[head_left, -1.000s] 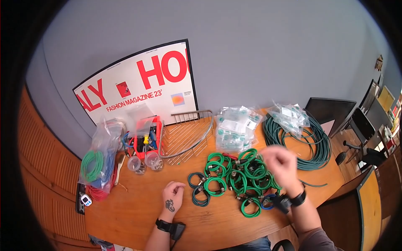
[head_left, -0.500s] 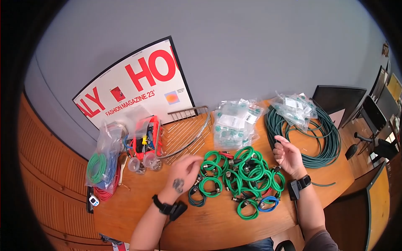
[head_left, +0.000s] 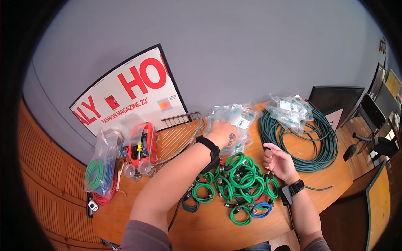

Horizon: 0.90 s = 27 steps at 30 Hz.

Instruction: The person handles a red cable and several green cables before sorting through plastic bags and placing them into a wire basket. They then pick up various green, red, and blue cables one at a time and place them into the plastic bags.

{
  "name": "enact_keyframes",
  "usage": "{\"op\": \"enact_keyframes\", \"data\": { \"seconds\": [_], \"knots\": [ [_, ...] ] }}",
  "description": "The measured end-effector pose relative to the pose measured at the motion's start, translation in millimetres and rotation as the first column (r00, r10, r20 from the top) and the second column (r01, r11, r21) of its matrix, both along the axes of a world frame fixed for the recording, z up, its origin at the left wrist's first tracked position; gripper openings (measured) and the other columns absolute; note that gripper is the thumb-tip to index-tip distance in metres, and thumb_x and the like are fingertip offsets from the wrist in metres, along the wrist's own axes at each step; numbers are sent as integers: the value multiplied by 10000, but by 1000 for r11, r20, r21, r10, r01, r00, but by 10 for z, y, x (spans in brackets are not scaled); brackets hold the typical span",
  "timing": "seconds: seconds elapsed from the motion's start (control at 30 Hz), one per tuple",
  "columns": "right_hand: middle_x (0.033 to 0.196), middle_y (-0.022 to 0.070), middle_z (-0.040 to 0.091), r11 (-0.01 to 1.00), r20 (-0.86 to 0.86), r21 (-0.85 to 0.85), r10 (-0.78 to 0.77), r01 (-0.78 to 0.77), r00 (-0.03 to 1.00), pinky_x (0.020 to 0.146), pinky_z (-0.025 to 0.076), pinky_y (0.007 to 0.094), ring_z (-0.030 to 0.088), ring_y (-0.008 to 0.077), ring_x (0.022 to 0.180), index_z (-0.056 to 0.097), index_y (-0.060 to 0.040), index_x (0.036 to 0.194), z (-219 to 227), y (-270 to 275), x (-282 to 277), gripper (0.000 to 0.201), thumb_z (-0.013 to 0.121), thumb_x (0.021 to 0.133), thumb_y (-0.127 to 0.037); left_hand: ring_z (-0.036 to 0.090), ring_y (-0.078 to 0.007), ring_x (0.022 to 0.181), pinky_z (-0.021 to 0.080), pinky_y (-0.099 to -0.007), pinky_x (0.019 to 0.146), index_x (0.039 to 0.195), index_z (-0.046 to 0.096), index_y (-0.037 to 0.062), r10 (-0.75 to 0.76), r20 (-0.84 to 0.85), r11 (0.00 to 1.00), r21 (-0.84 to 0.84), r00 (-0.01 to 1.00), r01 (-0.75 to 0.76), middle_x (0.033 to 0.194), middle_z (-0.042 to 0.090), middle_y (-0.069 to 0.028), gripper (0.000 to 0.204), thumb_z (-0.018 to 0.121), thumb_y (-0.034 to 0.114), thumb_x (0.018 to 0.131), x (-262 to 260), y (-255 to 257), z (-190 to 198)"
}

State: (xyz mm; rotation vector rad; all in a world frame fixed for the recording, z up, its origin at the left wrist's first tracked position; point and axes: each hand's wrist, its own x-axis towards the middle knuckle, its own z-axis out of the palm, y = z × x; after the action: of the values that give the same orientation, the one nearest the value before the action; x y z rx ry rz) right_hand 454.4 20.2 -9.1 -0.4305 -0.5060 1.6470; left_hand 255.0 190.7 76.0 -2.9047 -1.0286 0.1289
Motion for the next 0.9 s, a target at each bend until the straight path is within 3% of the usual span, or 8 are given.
{"op": "enact_keyframes", "data": {
  "seconds": [0.07,0.27,0.33,0.43,0.63,0.7,0.83,0.9],
  "knots": [
    [775,26,497,1000,10,-8,11,-11,1000,622,425,280,490,144,705,518,-11,1253,-3,-4,-9,347,547,928,-130,667,-355,918,525,-458,809,924,699,39,22,-66,1000,-2,998,-22,910,680,-203,379,532,379,932,11,-3,45],
    [830,6,535,999,54,34,-25,23,998,665,458,275,545,142,764,521,-25,1256,-53,13,23,343,561,926,-109,670,-316,852,535,-406,752,871,670,27,-103,471,969,247,876,-19,912,682,-200,176,629,193,833,-367,-399,581],
    [858,0,546,997,63,44,-62,59,996,684,467,273,564,143,796,524,-34,1257,-23,7,-6,343,569,926,-110,679,-243,866,533,-353,758,979,646,27,-9,764,1000,26,646,-16,907,682,-140,185,671,93,808,-460,-554,678],
    [929,-1,574,993,103,83,-91,83,991,751,483,272,598,154,908,534,-59,1256,9,-32,4,344,595,922,-115,673,-182,911,527,-308,787,1057,624,29,151,840,965,-239,521,105,964,666,-81,262,683,28,802,-542,-736,731],
    [1086,39,623,946,157,179,-299,271,941,874,475,298,586,164,1054,543,-70,1244,174,-86,-16,338,607,915,-107,658,-146,978,534,-253,789,1213,577,32,84,876,963,-194,476,188,1057,629,-85,387,662,-15,838,-441,-1086,973],
    [1146,57,621,934,112,183,-331,308,937,925,461,314,582,161,1080,543,-67,1239,210,-97,-4,330,601,916,-100,656,-152,939,545,-264,748,1224,561,31,351,902,779,-431,252,455,1047,629,-75,364,655,11,873,-394,-1138,1054],
    [1255,81,591,940,203,281,-257,195,945,1013,417,337,541,184,1182,476,-39,1325,330,-174,-33,464,616,882,-31,650,-165,839,538,-281,689,1203,562,45,538,834,661,-506,120,554,1022,628,-69,305,639,66,908,-272,-1098,706],
    [1327,108,557,939,240,303,-239,161,941,1047,398,359,512,209,1240,415,-22,1398,360,-213,-63,626,699,845,-88,634,-180,757,523,-293,641,1142,576,67,829,553,404,-692,80,599,992,623,-68,223,612,121,928,-212,-1247,497]
  ]
}}
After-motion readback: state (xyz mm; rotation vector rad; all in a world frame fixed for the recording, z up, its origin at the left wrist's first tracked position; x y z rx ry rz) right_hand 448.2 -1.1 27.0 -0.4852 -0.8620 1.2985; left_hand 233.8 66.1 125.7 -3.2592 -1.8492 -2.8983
